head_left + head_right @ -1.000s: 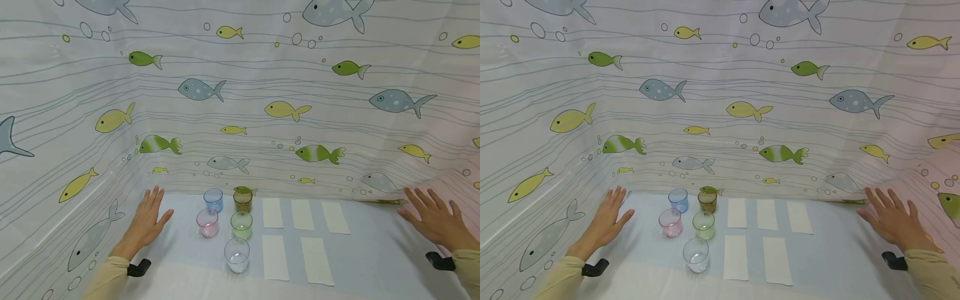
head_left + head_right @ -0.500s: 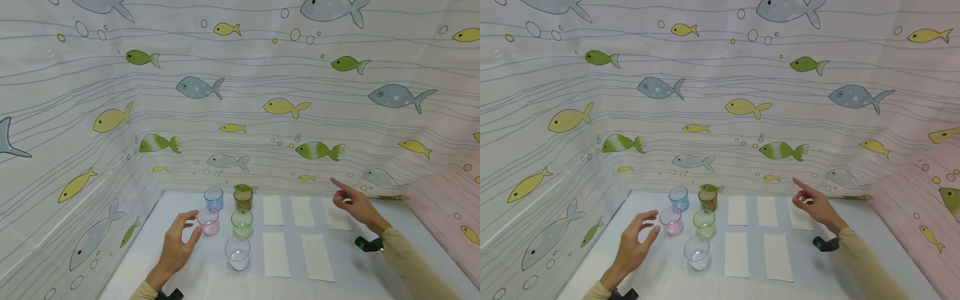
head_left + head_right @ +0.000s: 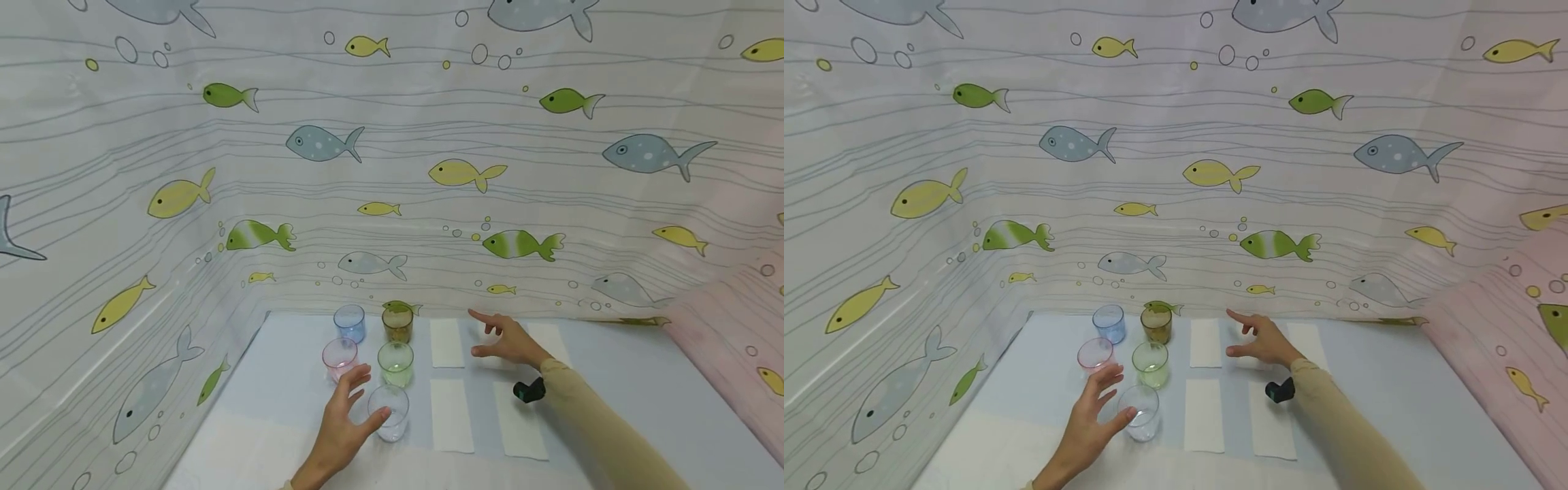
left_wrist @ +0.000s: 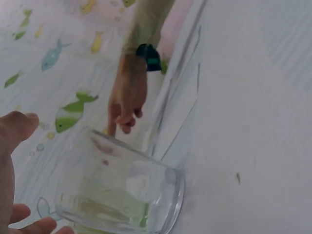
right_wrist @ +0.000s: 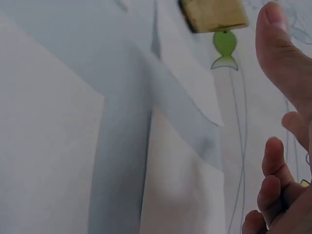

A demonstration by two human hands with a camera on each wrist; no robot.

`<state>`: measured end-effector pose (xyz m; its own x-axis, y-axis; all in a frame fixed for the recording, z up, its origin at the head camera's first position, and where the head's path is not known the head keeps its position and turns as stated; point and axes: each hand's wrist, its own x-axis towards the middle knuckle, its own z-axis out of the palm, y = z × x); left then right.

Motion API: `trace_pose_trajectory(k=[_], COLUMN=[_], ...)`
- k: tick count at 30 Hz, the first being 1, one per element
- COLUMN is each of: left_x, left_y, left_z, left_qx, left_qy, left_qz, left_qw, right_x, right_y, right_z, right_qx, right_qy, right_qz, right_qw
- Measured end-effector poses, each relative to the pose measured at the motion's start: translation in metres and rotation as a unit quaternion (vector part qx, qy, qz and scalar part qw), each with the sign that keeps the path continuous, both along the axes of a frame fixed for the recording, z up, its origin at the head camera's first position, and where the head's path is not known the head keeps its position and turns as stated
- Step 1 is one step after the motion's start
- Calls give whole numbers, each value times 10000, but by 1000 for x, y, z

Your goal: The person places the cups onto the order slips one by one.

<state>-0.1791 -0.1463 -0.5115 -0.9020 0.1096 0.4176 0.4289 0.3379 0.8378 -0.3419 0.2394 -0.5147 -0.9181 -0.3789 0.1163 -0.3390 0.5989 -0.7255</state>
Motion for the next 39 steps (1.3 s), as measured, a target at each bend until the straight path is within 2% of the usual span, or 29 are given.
trace_pose_trajectory(k=[3, 7, 12, 16, 23, 29, 35, 39], left_x=[1, 2, 3, 2, -2, -5, -9, -9], left_y=[10, 19, 20, 18, 12, 8, 7, 7], left_z=[-5, -12, -22, -26, -27, -30, -36, -37], left_qx=[152, 200, 236, 363, 433, 514, 515, 540], left_qy=[-285, -605, -860, -987, -1054, -980, -881, -914], left_qz=[-42, 20, -97, -212, -526, -858, -990, -988], left_qw=[9995, 9980, 9960, 9942, 9921, 9901, 9898, 9894], right_x=[-3, -7, -13, -16, -18, -20, -22, -23], right_y=[-6, -12, -19, -22, -26, -29, -30, -29], right_z=[-3, -2, -3, -7, -10, -10, -13, -18], right_qx=[360, 604, 1101, 1338, 1602, 1894, 2107, 2134], right_qy=[295, 313, 390, 583, 683, 696, 703, 488], right_qz=[96, 80, -27, -22, 37, 67, 53, 20], right_qw=[9989, 9976, 9932, 9893, 9847, 9794, 9750, 9757])
